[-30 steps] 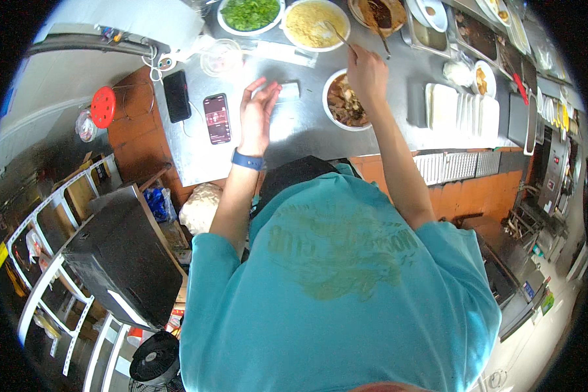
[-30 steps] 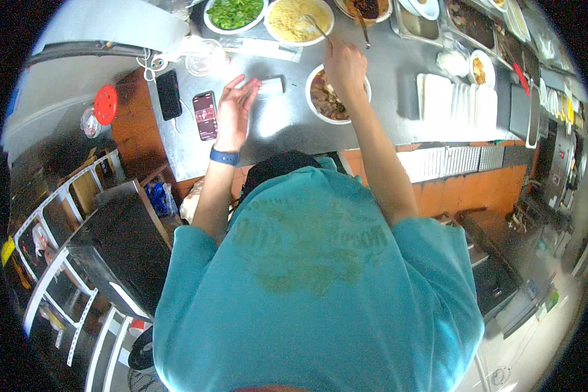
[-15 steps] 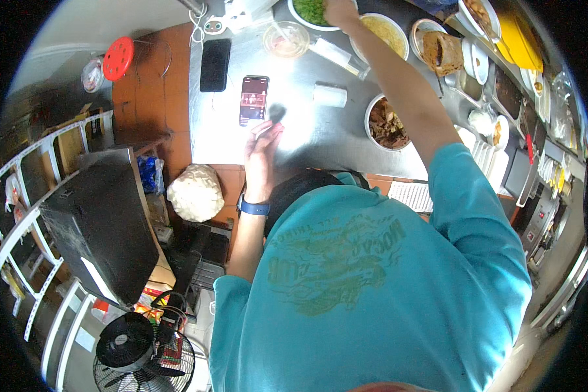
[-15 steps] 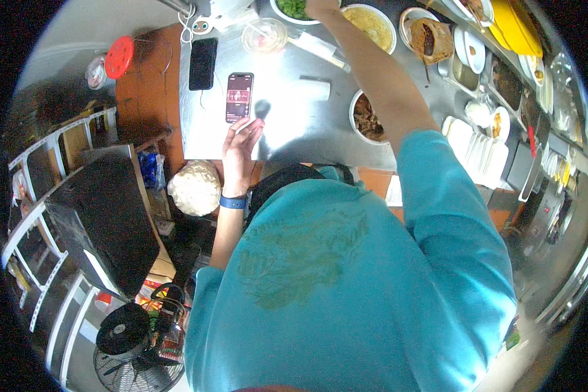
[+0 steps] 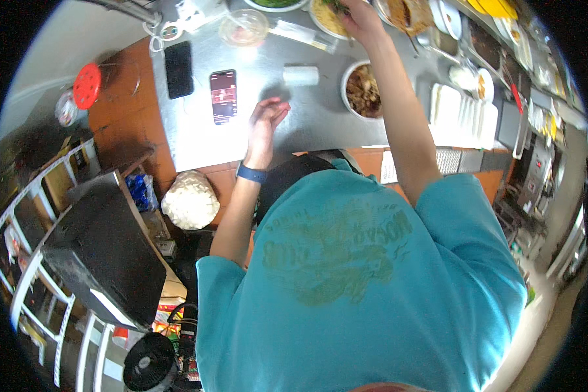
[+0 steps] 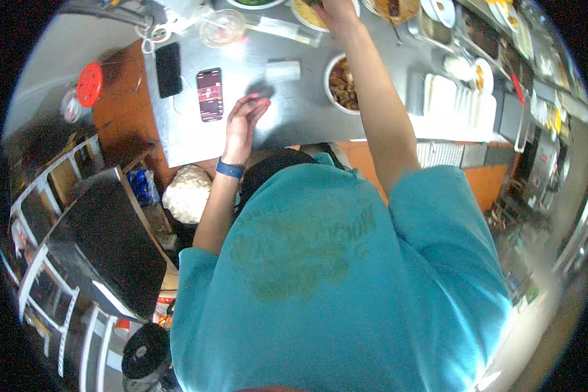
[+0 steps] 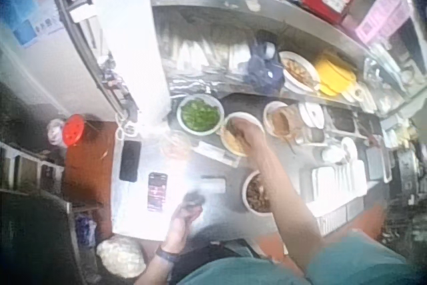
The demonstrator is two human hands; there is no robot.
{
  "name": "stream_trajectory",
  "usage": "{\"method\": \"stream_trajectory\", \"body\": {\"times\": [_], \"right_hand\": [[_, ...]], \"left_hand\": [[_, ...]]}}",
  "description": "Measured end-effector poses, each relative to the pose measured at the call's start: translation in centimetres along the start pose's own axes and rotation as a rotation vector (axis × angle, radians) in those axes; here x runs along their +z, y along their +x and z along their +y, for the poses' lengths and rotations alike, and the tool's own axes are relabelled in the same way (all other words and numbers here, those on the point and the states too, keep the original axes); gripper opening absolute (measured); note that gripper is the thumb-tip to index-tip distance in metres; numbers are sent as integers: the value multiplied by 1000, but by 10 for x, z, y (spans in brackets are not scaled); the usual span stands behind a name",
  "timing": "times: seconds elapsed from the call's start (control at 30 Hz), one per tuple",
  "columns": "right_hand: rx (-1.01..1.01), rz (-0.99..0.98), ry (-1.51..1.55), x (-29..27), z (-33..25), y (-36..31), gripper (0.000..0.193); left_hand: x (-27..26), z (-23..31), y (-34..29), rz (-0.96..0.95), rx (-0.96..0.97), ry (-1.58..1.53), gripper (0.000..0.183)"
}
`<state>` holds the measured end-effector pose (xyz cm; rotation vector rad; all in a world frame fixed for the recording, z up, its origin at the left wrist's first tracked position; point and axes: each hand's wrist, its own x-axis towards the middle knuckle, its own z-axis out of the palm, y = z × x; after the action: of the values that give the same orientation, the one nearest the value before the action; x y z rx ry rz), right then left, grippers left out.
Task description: The person assembles two food orders in a commercial kitchen. They place cooked items into bowls using tongs, add sauce from a pot with a ladle, and top with chopped green onions. The person then covers the bowls with yellow lids and places them into a microwave.
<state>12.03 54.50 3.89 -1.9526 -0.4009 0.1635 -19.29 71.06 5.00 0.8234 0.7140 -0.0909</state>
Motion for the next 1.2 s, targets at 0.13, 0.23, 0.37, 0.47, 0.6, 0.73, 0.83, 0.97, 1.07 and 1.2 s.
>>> {"method": "stream_trajectory", "body": {"times": [0.13,0.23,0.37,0.47,0.6,0.73,0.83,0.97,1.07,1.2], "right_hand": [[251,173,-250,-61,-43,-117,20],[272,201,-499,-81,-45,-165,18],[280,-65,-723,-101,-40,-191,25],[194,169,-673,-116,-45,-200,24],[376,262,-714,-135,-50,-191,36],[753,228,538,-148,-34,-146,60],[886,35,684,-158,-14,-94,53],[668,90,-117,-166,-5,-49,35],[276,-54,-1074,-179,-13,-37,20],[1,-303,-1446,-192,-33,-51,18]], "left_hand": [[25,-27,27,-109,-108,33,31],[53,-53,40,-144,-188,82,27],[83,-77,57,-174,-272,223,33],[98,-95,66,-168,-270,367,33],[106,-122,74,-143,-247,370,32],[108,-134,74,-131,-114,311,26],[108,-131,72,-156,-47,356,23],[117,-124,76,-117,-49,427,22],[126,-120,85,-109,-29,438,24],[138,-120,97,-82,-23,421,22]]}}
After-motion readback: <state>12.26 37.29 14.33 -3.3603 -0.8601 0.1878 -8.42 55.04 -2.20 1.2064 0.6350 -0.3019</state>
